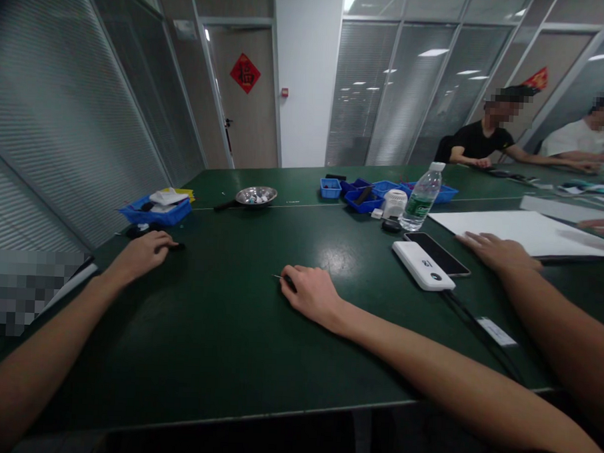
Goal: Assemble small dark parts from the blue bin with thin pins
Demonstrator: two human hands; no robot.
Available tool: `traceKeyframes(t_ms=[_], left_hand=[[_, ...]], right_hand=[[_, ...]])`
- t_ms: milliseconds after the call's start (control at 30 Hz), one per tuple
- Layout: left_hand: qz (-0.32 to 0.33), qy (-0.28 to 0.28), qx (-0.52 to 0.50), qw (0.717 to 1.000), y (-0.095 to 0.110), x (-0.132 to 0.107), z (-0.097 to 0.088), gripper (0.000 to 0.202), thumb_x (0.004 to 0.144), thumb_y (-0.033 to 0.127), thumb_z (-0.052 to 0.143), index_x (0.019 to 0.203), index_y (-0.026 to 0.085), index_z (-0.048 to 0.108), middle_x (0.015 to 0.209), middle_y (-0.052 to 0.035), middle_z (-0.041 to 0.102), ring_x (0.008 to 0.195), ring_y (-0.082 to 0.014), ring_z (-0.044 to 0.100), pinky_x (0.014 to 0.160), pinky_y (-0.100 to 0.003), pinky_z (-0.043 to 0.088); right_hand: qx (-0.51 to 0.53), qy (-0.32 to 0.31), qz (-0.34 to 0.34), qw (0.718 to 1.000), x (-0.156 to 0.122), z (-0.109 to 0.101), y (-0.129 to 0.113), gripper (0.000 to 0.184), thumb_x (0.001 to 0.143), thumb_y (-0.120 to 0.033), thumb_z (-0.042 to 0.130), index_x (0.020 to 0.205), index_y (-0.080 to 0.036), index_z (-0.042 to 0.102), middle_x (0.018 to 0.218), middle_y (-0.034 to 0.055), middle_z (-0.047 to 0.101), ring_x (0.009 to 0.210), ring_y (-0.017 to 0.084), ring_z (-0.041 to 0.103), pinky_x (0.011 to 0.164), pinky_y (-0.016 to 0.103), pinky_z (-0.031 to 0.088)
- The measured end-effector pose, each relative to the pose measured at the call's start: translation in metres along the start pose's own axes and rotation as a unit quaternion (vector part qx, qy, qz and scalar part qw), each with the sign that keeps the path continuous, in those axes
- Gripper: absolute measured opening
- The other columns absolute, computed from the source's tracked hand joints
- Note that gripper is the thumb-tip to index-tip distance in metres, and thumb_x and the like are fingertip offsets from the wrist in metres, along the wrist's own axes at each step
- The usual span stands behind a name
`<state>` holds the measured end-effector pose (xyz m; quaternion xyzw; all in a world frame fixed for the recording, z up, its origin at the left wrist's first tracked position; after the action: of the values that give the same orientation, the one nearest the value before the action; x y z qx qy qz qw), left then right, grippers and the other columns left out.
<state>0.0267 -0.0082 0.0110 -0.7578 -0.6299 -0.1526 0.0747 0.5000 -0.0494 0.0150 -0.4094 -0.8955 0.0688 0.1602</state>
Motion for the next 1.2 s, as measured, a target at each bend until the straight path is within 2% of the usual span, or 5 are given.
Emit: traceKeyframes(t_ms=[200,800,900,1100,1200], left_hand=[[0.030,-0.034,0.039,0.998,0.017,0.007,0.001,0.027,0.086,0.032,0.054,0.099,0.020,0.075,0.109,-0.0173,0.069,0.109,-0.0358,0.063,0.104,-0.049,0.047],[-0.086,-0.057,-0.095,0.990,0.004,0.006,-0.001,0.028,0.088,0.045,0.061,0.102,0.024,0.073,0.109,-0.0087,0.075,0.101,-0.0298,0.070,0.090,-0.040,0.052],[-0.050,-0.082,-0.181,0.979,0.037,0.006,-0.004,0.027,0.091,0.046,0.062,0.103,0.025,0.075,0.112,-0.0069,0.074,0.104,-0.0282,0.069,0.092,-0.039,0.052],[0.152,-0.141,-0.333,0.920,0.172,-0.004,-0.002,0.022,0.097,0.040,0.064,0.105,0.022,0.073,0.111,-0.0064,0.072,0.102,-0.0219,0.068,0.092,-0.037,0.053],[0.211,-0.161,-0.339,0.903,0.210,-0.013,0.003,0.021,0.099,0.038,0.063,0.101,0.019,0.072,0.109,-0.0065,0.070,0.098,-0.0199,0.066,0.089,-0.035,0.052]], right_hand=[[-0.026,0.002,0.006,1.000,0.000,0.001,0.001,0.025,0.104,-0.035,0.052,0.113,-0.020,0.070,0.095,0.0052,0.074,0.072,0.016,0.064,0.063,0.028,0.038],[0.008,0.002,-0.002,1.000,-0.002,0.001,0.002,0.026,0.105,-0.036,0.051,0.115,-0.020,0.068,0.096,0.0047,0.073,0.073,0.016,0.064,0.064,0.026,0.040],[0.017,0.007,-0.016,1.000,-0.002,0.000,0.001,0.026,0.105,-0.037,0.051,0.116,-0.020,0.068,0.097,0.0045,0.072,0.074,0.015,0.064,0.064,0.027,0.041],[0.021,0.044,-0.119,0.992,-0.004,0.003,-0.003,0.028,0.107,-0.038,0.049,0.120,-0.021,0.067,0.103,0.0055,0.070,0.080,0.016,0.064,0.066,0.026,0.042],[0.015,0.057,-0.144,0.988,-0.006,0.004,-0.003,0.027,0.106,-0.036,0.051,0.121,-0.020,0.067,0.101,0.0052,0.069,0.078,0.015,0.062,0.064,0.026,0.040]])
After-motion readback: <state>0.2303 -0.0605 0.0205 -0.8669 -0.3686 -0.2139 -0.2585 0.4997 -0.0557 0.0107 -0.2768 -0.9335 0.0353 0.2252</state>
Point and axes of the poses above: each hand's wrist, its own x-axis towards the middle knuckle, its own z-axis out of the palm, y = z × x, the point moved 2 cm from there along x, towards the middle knuckle
